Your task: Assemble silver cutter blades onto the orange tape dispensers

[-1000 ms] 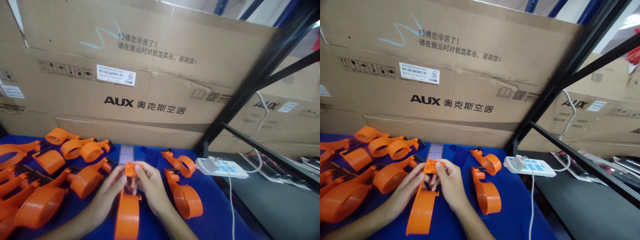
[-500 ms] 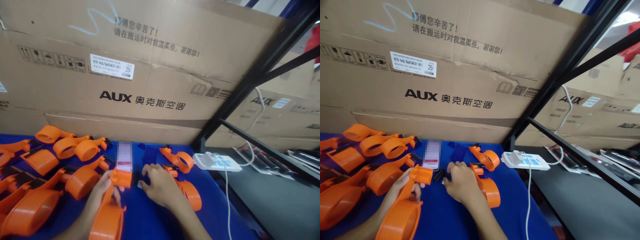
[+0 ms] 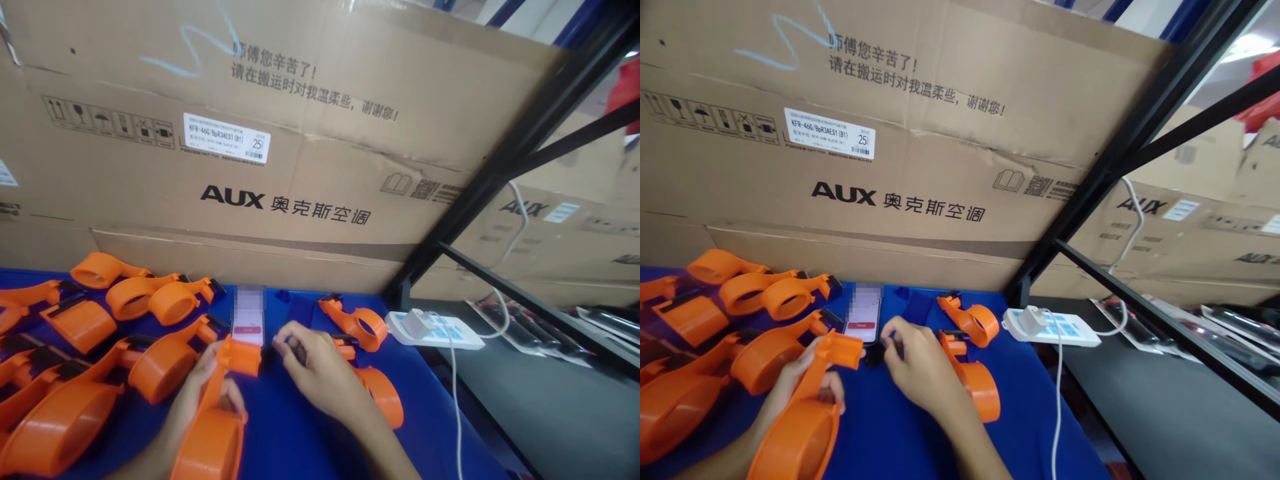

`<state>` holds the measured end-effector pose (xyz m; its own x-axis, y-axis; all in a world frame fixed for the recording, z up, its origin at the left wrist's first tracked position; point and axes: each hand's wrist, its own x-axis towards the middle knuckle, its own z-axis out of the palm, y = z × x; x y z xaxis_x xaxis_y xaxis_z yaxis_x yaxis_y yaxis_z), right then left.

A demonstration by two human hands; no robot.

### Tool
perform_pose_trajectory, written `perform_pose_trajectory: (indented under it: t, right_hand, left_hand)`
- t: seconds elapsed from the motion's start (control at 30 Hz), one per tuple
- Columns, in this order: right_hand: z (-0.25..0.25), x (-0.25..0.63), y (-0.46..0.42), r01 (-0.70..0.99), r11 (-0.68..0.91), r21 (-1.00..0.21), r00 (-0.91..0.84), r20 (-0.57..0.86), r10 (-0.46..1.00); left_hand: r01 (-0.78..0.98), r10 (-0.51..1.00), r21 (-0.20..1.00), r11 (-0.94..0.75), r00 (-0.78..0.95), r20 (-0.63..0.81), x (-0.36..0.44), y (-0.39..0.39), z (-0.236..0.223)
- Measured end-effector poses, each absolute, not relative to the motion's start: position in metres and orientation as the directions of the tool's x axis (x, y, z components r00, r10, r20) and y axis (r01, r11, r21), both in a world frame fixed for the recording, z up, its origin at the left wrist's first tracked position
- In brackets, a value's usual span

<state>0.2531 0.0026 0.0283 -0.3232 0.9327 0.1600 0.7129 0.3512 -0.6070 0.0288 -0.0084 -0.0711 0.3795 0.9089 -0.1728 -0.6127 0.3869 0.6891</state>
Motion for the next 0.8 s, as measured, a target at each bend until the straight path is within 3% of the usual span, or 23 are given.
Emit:
perform_pose_trajectory:
  t: [0.17, 0.37, 0.6, 0.7, 0.8]
  right_hand:
    - [0.034, 0.234, -0.009, 0.600, 0.421, -0.680, -0.413, 0.187, 0.891]
    - [0.036, 0.233, -0.010, 0.560, 0.439, -0.703, -0.490, 0.146, 0.859]
    - [0.026, 0.235, -0.002, 0.734, 0.345, -0.585, -0.287, 0.193, 0.938]
    - [0.023, 0.237, 0.000, 0.620, 0.342, -0.706, -0.277, 0.210, 0.938]
    - [0.022, 0.242, 0.003, 0.452, 0.304, -0.839, -0.147, 0.266, 0.953]
  left_hand:
    - [-0.560, 0.887, 0.733, 0.386, 0.444, -0.128, 0.030, -0.020, -0.073]
    - [-0.574, 0.859, 0.699, 0.427, 0.498, -0.117, 0.021, -0.011, -0.082]
    - [-0.597, 0.811, 0.632, 0.493, 0.578, -0.087, 0.017, -0.003, -0.076]
    - [-0.610, 0.832, 0.615, 0.499, 0.537, -0.143, 0.013, 0.000, -0.074]
    - [-0.595, 0.855, 0.623, 0.508, 0.438, -0.279, 0.016, 0.000, -0.071]
